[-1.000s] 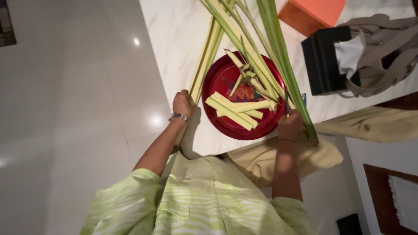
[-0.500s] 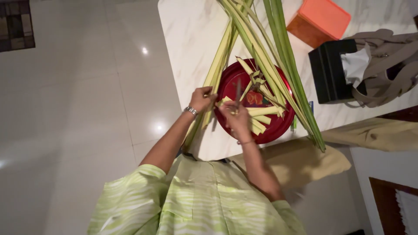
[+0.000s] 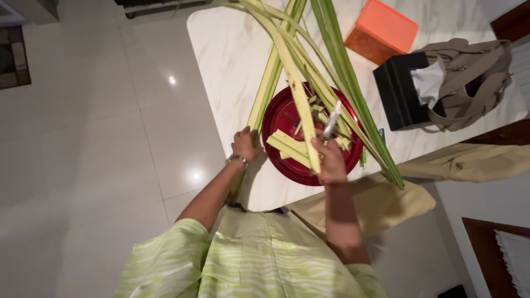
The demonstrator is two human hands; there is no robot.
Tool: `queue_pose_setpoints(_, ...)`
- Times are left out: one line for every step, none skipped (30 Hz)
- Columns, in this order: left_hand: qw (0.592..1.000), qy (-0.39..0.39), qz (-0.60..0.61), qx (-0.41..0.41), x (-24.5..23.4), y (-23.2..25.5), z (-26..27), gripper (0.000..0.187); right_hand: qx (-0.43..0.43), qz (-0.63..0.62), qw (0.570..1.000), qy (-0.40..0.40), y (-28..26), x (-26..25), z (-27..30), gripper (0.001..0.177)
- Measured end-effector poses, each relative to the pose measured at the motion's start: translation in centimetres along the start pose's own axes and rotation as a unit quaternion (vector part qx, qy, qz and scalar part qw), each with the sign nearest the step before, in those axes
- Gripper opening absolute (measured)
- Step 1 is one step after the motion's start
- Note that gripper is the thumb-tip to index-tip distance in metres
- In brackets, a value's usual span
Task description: Weave palm leaves into a traditional decorative or functional structure.
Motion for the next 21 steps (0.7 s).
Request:
queue_pose_setpoints(1.0, -0.001, -0.001, 0.004, -0.3, 0.2, 0.4, 0.064, -0.003, -0.001, 1.0, 0.003, 0.2, -1.6, -0.3, 0.029)
queue_pose_setpoints(1.0, 0.002, -0.009, 0.026, -0.6, 0.6, 0.7, 0.063, -0.035, -0.054, 0.998, -0.011, 0.3, -3.0, -0.6, 0.031)
queue_pose_setpoints(0.999, 0.004, -0.016, 0.047, -0.7, 1.0, 1.2, 0.062, -0.066, -0.107, 0.992, -0.024, 0.4, -4.6, -0.9, 0.033)
queue_pose_setpoints(0.999, 0.002, -0.016, 0.051, -0.8, 1.2, 1.1, 0.062, -0.068, -0.107, 0.992, -0.021, -0.1, -5.2, -0.5, 0.033)
queue_pose_setpoints(0.998, 0.001, -0.023, 0.052, -0.8, 1.3, 1.1, 0.062, -0.106, -0.157, 0.977, -0.101, -0.9, -5.4, 0.1, 0.033)
queue_pose_setpoints(0.998, 0.0, -0.029, 0.053, -0.8, 1.4, 1.0, 0.061, -0.147, -0.206, 0.951, -0.179, -1.7, -5.5, 0.7, 0.035)
queue_pose_setpoints(0.998, 0.0, -0.03, 0.055, -0.2, 0.9, 0.3, 0.061, -0.148, -0.206, 0.951, -0.178, -2.1, -5.8, 1.1, 0.035)
queue_pose_setpoints(0.998, 0.004, -0.03, 0.057, 0.4, 0.4, -0.5, 0.061, -0.181, -0.241, 0.938, -0.172, -2.7, -6.1, 1.5, 0.038)
queue_pose_setpoints(0.998, 0.009, -0.03, 0.059, 1.0, -0.1, -1.2, 0.06, -0.213, -0.275, 0.923, -0.167, -3.3, -6.5, 2.0, 0.041)
queue_pose_setpoints(0.998, 0.009, -0.03, 0.061, 1.0, -0.1, -1.3, 0.06, -0.215, -0.275, 0.922, -0.166, -3.5, -6.9, 2.1, 0.041)
queue_pose_setpoints(0.998, 0.007, -0.028, 0.056, 1.0, 0.0, -1.4, 0.062, -0.228, -0.304, 0.905, -0.189, -3.9, -7.2, 2.3, 0.039)
queue_pose_setpoints(0.998, 0.006, -0.026, 0.051, 1.0, 0.0, -1.6, 0.063, -0.241, -0.332, 0.887, -0.212, -4.3, -7.5, 2.6, 0.036)
queue_pose_setpoints(0.998, 0.006, -0.026, 0.053, -0.4, 1.0, -0.6, 0.063, -0.243, -0.332, 0.887, -0.211, -4.5, -7.8, 2.7, 0.036)
queue_pose_setpoints(0.999, -0.009, -0.034, 0.035, -1.7, 1.9, 0.3, 0.06, -0.243, -0.35, 0.89, -0.162, -4.7, -8.4, 2.8, 0.031)
queue_pose_setpoints(0.999, -0.024, -0.042, 0.016, -3.0, 2.8, 1.2, 0.058, -0.243, -0.367, 0.891, -0.113, -4.8, -8.9, 2.8, 0.027)
queue_pose_setpoints(0.999, -0.024, -0.042, 0.018, -3.3, 3.6, 1.0, 0.058, -0.245, -0.366, 0.891, -0.112, -4.5, -9.3, 2.8, 0.027)
queue_pose_setpoints(0.999, -0.002, -0.025, 0.023, -3.8, 4.4, 0.8, 0.057, -0.243, -0.325, 0.91, -0.091, -4.2, -9.7, 2.7, 0.025)
queue_pose_setpoints(0.999, 0.02, -0.007, 0.028, -4.4, 5.2, 0.6, 0.056, -0.241, -0.282, 0.926, -0.069, -3.9, -10.0, 2.5, 0.024)
queue_pose_setpoints(0.999, 0.02, -0.007, 0.028, -3.9, 5.5, -0.5, 0.056, -0.241, -0.282, 0.926, -0.07, -4.1, -9.5, 2.8, 0.024)
queue_pose_setpoints(0.987, 0.096, 0.075, 0.108, -4.0, 6.2, -1.5, 0.056, -0.237, -0.203, 0.949, -0.039, -4.2, -9.0, 3.0, 0.025)
queue_pose_setpoints(0.955, 0.169, 0.156, 0.186, -4.1, 6.8, -2.3, 0.056, -0.231, -0.122, 0.965, -0.007, -4.3, -8.6, 3.2, 0.026)
Point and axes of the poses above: each hand's wrist, its own z-axis away from the middle knuckle, its own x-axis out of the palm, y = z × x, the point moved 3 cm from there along -z, towards the middle knuckle, and after that the axes turned 7 degrees about -x, right-handed, at the moved point
